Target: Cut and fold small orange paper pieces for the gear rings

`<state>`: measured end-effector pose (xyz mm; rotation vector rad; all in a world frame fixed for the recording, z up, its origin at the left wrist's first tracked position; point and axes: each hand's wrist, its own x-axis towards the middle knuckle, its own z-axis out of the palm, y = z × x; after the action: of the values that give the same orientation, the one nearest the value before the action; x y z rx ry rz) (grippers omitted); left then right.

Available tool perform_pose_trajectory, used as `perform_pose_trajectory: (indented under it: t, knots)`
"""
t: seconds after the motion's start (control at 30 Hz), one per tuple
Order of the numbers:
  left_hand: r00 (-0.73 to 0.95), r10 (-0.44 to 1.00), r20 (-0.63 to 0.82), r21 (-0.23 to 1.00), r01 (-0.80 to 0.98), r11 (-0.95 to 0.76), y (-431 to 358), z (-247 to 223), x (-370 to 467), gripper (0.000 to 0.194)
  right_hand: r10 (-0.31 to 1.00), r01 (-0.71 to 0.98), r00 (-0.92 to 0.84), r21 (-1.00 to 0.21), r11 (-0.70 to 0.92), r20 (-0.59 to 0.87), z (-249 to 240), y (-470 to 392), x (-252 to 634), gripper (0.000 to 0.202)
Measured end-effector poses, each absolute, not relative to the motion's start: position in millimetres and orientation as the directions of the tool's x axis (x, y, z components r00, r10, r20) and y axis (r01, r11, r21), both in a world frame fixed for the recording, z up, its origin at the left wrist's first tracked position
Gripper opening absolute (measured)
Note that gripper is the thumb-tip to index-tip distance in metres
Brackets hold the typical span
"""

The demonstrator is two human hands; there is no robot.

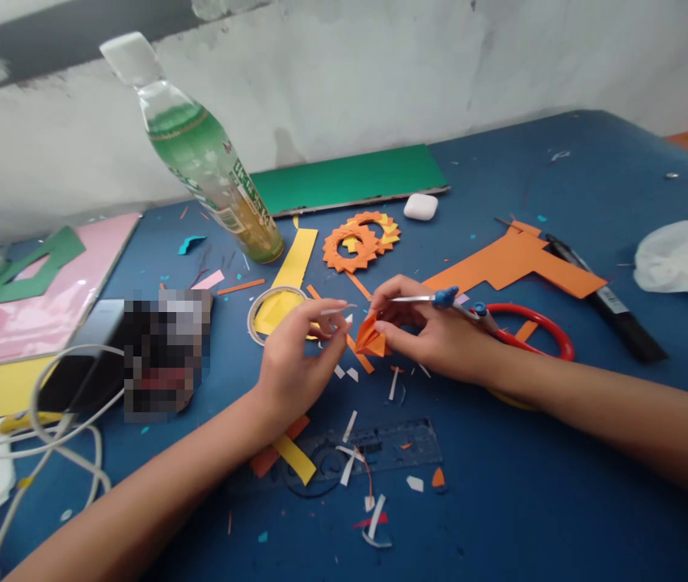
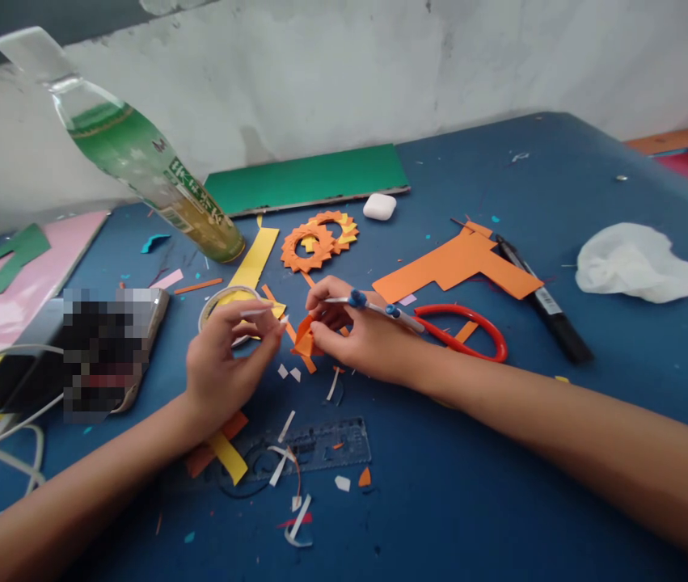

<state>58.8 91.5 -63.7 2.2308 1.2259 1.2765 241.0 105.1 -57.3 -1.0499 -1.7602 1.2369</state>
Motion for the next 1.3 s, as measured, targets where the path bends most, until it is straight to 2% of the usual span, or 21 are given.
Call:
perform_pose_trajectory:
  t: [0.1, 0.17, 0.23, 0.33, 0.53, 0.8, 0.9, 1.03, 1.17, 1.3]
  knots:
    - [0.087, 0.896, 0.435, 0.793, 0.435, -0.427, 95, -62, 60, 0.024, 0.916, 0.201, -0.381, -0.955, 0.217, 0.128, -59, 105, 242, 0.011]
    - [0.036, 0.944, 0.329, 0.873, 0.369, -0.318, 97, -61, 61, 0.025, 0.911, 0.216, -0.382, -0.944, 0.248, 0.152, -59, 104, 243, 0.012]
    - [0.015, 0.966, 0.26, 0.917, 0.309, -0.252, 98, -60, 61, 0.025, 0.899, 0.228, -0.392, -0.926, 0.302, 0.196, -60, 103, 244, 0.013]
    - [-0.001, 0.971, 0.241, 0.933, 0.277, -0.231, 98, -59, 61, 0.025, 0.873, 0.228, -0.404, -0.894, 0.386, 0.274, -61, 101, 246, 0.014]
    - [0.099, 0.933, 0.347, 0.865, 0.35, -0.359, 87, -55, 63, 0.019, 0.883, 0.184, -0.386, -0.915, 0.359, 0.268, -64, 102, 246, 0.015]
    - [0.264, 0.813, 0.519, 0.68, 0.45, -0.58, 81, -60, 63, 0.029, 0.886, 0.17, -0.382, -0.922, 0.348, 0.264, -62, 102, 245, 0.014]
    - [0.296, 0.778, 0.554, 0.627, 0.467, -0.624, 81, -62, 61, 0.034, 0.867, 0.221, -0.385, -0.88, 0.42, 0.317, -60, 101, 245, 0.012]
    - [0.373, 0.714, 0.592, 0.545, 0.467, -0.696, 80, -60, 61, 0.039, 0.813, 0.327, -0.393, -0.761, 0.56, 0.429, -60, 98, 245, 0.012]
    - [0.386, 0.702, 0.599, 0.502, 0.502, -0.704, 80, -60, 61, 0.031, 0.77, 0.359, -0.392, -0.687, 0.632, 0.504, -65, 98, 246, 0.015]
    - [0.357, 0.702, 0.616, 0.495, 0.518, -0.698, 81, -61, 62, 0.026, 0.753, 0.323, -0.381, -0.686, 0.652, 0.537, -71, 100, 246, 0.017]
